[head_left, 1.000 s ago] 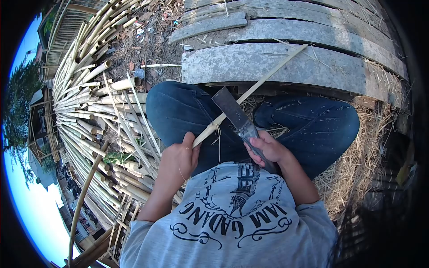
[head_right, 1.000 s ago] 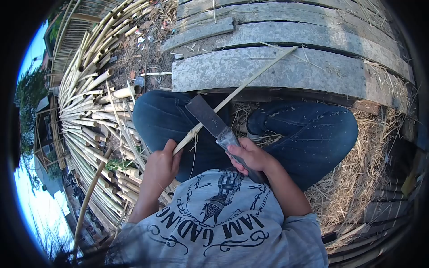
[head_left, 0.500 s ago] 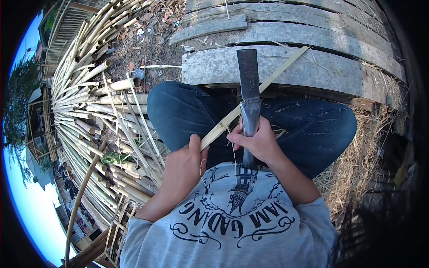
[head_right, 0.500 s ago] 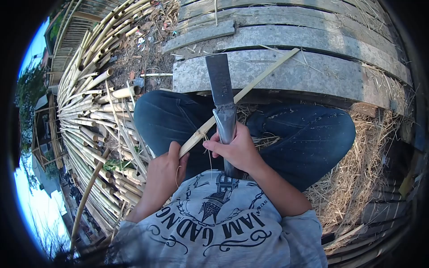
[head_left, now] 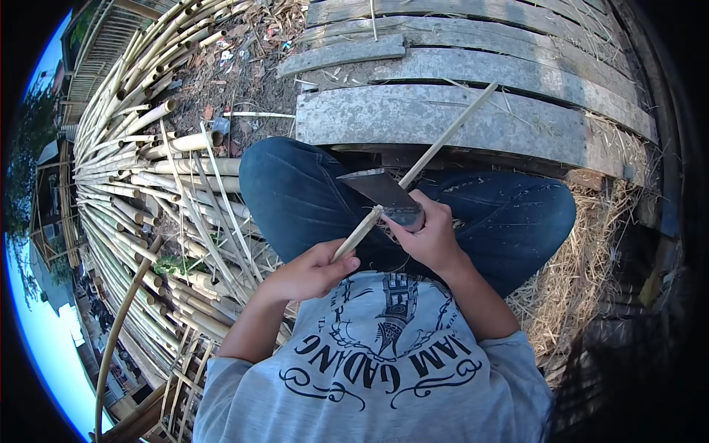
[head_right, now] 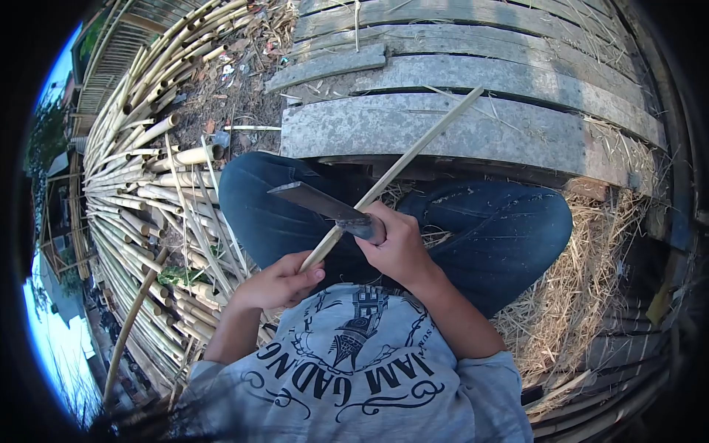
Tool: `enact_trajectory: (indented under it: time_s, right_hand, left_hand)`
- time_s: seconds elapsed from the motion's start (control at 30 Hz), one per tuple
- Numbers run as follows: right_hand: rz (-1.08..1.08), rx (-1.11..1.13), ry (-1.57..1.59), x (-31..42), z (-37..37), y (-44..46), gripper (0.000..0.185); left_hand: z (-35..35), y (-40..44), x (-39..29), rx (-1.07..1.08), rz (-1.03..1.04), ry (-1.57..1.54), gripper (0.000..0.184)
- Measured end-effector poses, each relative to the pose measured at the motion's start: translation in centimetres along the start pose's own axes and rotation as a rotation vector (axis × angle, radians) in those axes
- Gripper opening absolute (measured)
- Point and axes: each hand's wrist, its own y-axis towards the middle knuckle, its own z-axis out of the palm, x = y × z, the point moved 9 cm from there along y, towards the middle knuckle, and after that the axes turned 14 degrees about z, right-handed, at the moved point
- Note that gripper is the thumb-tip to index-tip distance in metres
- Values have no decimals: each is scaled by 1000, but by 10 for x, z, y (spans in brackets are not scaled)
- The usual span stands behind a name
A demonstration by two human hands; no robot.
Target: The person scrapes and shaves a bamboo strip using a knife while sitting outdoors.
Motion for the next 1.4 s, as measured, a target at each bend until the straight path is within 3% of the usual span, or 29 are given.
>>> enact_trajectory:
  time_s: [0.03, 0.07, 0.13, 0.27, 0.47, 0.57, 0.67, 0.73, 0.8, 0.87, 0.9, 0.93, 0.97, 1.07, 1.2, 1.4]
  right_hand:
    - [-15, -26, 30, -3, -2, -1, 16]
    - [-18, -26, 24, -8, -1, -3, 16]
    - [113, 33, 109, -27, 1, -2, 23]
    - [202, 51, 200, -33, -3, -6, 22]
    - [109, 24, -18, -19, -7, -22, 21]
    - [235, -183, 38, -39, -27, -22, 18]
    - [164, -319, 55, -23, -40, -20, 6]
    - [133, -317, 47, -25, -40, -22, 6]
    - [244, -175, 112, -37, -27, -23, 9]
    - [296, -124, 279, -47, -20, -24, 15]
    - [398, -39, 513, -51, -14, -21, 19]
    - [500, 50, 747, -53, -6, -19, 24]
    - [589, 71, 856, -56, -4, -18, 26]
    - [760, 88, 1071, -73, -4, -19, 24]
    - [869, 84, 1105, -85, -2, -28, 24]
    - [821, 131, 1089, -87, -13, -32, 26]
  left_hand:
    - [13, -8, 13, 40, -230, -354, 19]
    - [11, -8, 15, 43, -224, -356, 19]
    - [23, -12, 22, 104, -296, -775, 18]
    - [36, -10, 24, 138, -296, -950, 16]
    - [28, 4, 18, 26, -152, -606, 20]
    - [28, 4, 13, 23, -149, -446, 22]
    - [36, 7, 13, 82, -151, -423, 23]
    - [36, 13, 11, 42, -133, -419, 23]
    - [29, 21, 19, -26, -81, -264, 26]
    - [12, 30, 5, -137, 264, 242, 29]
    - [15, 31, 4, -138, 266, 243, 29]
    - [10, 29, -4, -229, 287, 481, 28]
    - [7, 25, -14, -319, 303, 721, 28]
    - [18, 23, -23, -339, 223, 1004, 25]
    - [18, 25, -25, -334, 203, 1040, 23]
    - [9, 24, -28, -343, 192, 855, 22]
